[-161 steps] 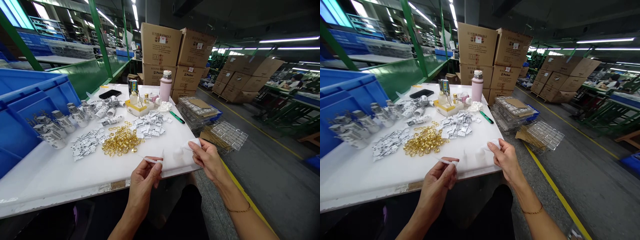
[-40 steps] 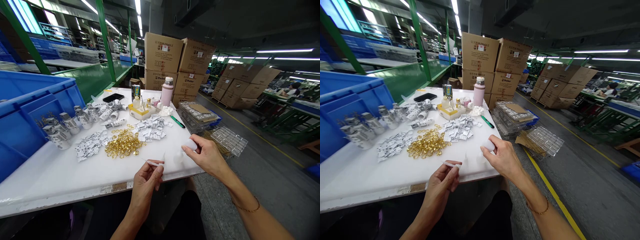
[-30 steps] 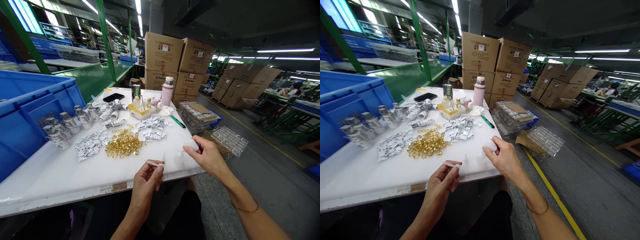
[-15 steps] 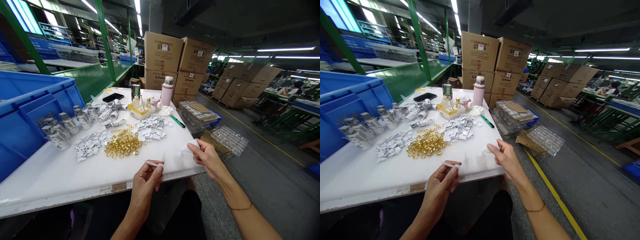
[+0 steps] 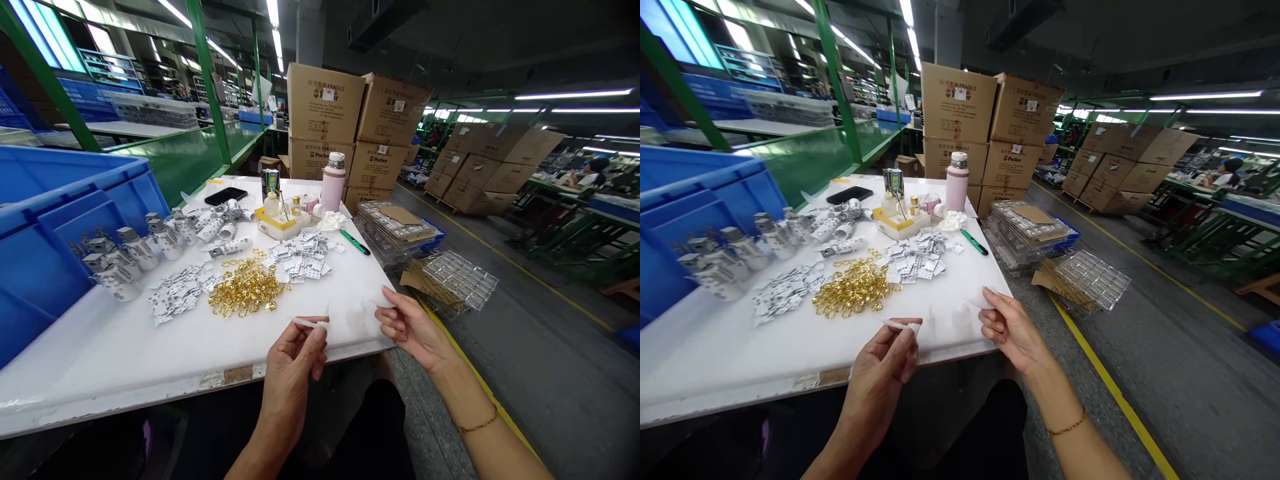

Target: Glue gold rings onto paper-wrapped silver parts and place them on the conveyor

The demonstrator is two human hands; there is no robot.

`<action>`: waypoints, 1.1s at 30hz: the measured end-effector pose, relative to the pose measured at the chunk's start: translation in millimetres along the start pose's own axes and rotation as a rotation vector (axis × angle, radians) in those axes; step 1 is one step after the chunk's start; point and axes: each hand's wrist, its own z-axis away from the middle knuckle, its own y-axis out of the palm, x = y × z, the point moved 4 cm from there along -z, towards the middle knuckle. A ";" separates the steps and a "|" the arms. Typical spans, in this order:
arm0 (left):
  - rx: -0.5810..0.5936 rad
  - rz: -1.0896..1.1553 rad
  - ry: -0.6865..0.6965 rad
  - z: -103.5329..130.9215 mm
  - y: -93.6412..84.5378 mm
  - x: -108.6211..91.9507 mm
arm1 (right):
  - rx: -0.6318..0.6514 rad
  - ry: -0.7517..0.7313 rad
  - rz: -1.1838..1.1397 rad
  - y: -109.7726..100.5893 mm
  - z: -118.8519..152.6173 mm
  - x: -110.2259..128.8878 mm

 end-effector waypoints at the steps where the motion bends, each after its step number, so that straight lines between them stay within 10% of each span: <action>1: -0.006 0.017 -0.003 0.5 2.1 -0.6 | 0.005 0.014 -0.034 2.4 2.9 -1.0; 11: -0.009 0.139 -0.059 18.6 24.2 2.3 | 0.095 0.066 -0.299 46.1 49.5 -46.5; 23: 0.084 -0.114 0.110 22.4 17.4 -16.1 | 0.029 -0.243 -0.075 47.5 64.9 -68.2; 33: 0.525 -0.357 0.158 20.3 8.4 -45.6 | 0.324 0.271 -0.451 59.8 78.9 -92.3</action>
